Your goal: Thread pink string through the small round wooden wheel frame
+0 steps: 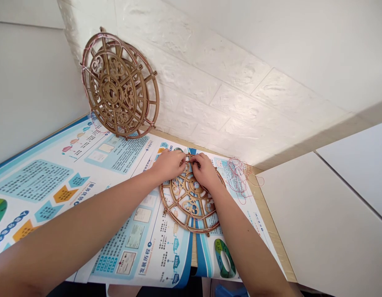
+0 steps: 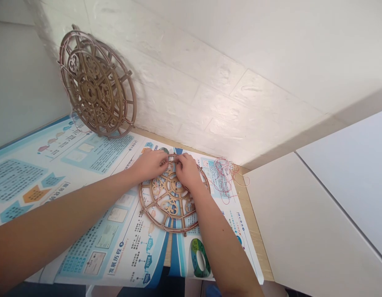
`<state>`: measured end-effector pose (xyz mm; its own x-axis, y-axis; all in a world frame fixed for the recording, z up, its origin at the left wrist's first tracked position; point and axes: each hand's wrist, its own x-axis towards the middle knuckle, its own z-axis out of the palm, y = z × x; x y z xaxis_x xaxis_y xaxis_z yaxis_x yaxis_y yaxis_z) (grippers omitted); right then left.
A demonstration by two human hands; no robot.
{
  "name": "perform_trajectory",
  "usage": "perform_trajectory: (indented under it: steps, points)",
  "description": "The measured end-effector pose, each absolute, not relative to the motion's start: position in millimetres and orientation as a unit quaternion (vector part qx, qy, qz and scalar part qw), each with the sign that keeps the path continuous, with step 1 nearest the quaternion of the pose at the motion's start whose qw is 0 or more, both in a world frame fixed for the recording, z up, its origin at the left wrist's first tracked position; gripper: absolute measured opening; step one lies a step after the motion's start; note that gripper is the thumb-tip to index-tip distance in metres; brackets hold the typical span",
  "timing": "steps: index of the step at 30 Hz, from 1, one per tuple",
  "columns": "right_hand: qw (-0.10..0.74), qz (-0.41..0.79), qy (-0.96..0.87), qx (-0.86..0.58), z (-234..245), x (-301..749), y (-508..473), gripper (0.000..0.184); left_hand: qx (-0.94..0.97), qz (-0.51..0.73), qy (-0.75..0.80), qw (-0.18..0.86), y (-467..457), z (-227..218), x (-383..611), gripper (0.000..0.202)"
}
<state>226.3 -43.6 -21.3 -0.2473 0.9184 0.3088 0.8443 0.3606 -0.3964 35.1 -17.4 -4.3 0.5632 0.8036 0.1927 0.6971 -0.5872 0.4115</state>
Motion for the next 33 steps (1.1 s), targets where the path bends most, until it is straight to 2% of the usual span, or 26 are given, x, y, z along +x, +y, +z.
perform_trajectory:
  steps: [33]
  points:
    - [0.249,0.064,-0.789,-0.557,-20.3,225.2,-45.3,0.021,0.869,0.194,0.432,0.145,-18.3,-1.8,35.0,0.020]
